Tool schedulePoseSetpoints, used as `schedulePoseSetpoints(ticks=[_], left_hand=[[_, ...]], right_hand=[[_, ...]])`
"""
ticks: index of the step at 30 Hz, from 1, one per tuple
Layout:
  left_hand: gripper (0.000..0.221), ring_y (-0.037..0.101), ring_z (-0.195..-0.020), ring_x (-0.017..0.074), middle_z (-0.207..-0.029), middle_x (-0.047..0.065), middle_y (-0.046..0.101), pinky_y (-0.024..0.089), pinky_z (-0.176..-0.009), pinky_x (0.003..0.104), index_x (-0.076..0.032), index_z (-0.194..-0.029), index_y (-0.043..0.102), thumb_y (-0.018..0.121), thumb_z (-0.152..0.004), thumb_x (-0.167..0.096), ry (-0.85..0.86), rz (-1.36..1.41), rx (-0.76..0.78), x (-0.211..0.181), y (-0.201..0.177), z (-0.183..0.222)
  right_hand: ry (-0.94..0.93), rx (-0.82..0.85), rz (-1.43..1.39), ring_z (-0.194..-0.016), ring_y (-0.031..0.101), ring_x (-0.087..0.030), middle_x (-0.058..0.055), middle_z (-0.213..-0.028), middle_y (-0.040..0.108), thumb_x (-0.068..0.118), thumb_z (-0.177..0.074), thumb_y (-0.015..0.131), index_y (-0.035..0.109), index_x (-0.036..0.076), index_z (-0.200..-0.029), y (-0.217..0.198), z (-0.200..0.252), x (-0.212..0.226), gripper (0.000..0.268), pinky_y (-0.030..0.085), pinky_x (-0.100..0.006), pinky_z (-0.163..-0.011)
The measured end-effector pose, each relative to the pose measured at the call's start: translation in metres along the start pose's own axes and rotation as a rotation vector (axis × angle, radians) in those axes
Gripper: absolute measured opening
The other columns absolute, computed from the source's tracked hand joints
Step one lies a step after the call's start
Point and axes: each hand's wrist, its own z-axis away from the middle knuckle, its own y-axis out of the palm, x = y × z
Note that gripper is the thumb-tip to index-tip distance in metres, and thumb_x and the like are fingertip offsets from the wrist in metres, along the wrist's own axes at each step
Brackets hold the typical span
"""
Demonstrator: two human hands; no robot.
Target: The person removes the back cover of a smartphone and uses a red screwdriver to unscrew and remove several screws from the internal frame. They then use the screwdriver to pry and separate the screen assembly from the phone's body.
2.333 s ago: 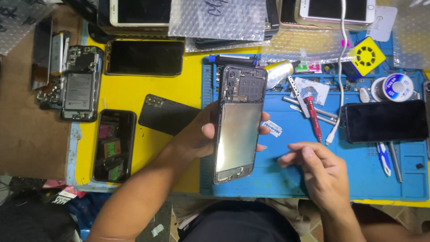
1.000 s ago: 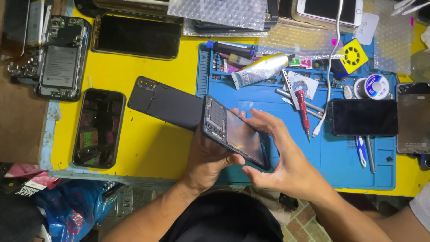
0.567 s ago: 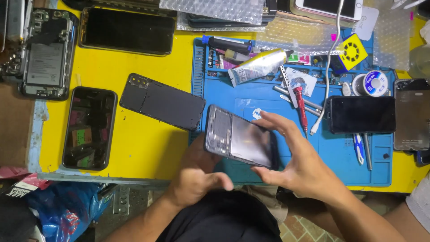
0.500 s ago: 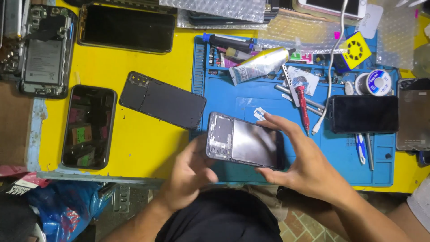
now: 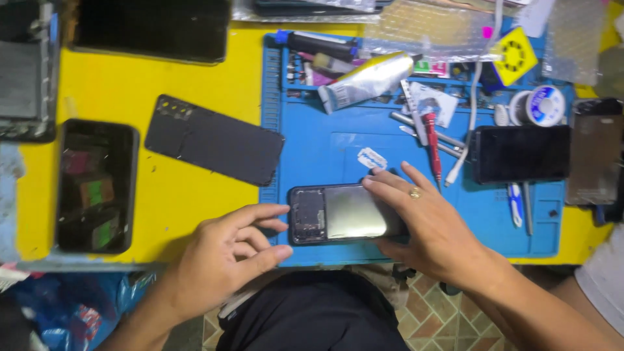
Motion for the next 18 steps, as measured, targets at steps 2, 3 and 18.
schedulePoseSetpoints(ticks=[2,3,18], left_hand=[[0.053,0.071,-0.065,0.0035,-0.098,0.01,0.084,0.062,-0.059,0.018,-0.012,-0.13,0.072,0.082,-0.079,-0.019,0.069,-0.017,-0.011,-0.007,0.0,-0.006],[0.046,0.069,-0.062,0.0045,-0.093,0.006,0.082,0.061,-0.057,0.018,-0.012,-0.124,0.074,0.082,-0.079,-0.02,0.204,-0.114,-0.054,-0.013,0.0,-0.009],[0.017,0.069,-0.065,0.0126,-0.094,0.002,0.074,0.059,-0.058,0.028,-0.011,-0.103,0.074,0.075,-0.09,-0.023,0.781,-0.57,0.121,-0.103,-0.037,-0.022]], right_hand=[[0.011,-0.003,0.015,-0.145,0.05,-0.037,-0.02,-0.15,0.055,0.016,-0.064,0.096,0.038,0.007,-0.151,-0.001,0.002,-0.002,0.105,0.025,-0.061,-0.127],[0.017,0.014,-0.002,-0.145,0.05,-0.037,-0.021,-0.15,0.055,0.018,-0.065,0.097,0.036,0.006,-0.152,-0.001,0.002,-0.001,0.107,0.024,-0.062,-0.126],[0.235,-0.314,0.339,-0.09,0.062,-0.033,-0.015,-0.101,0.067,0.017,-0.098,0.079,0.069,0.001,-0.116,-0.033,0.01,-0.037,0.026,0.05,-0.044,-0.074]])
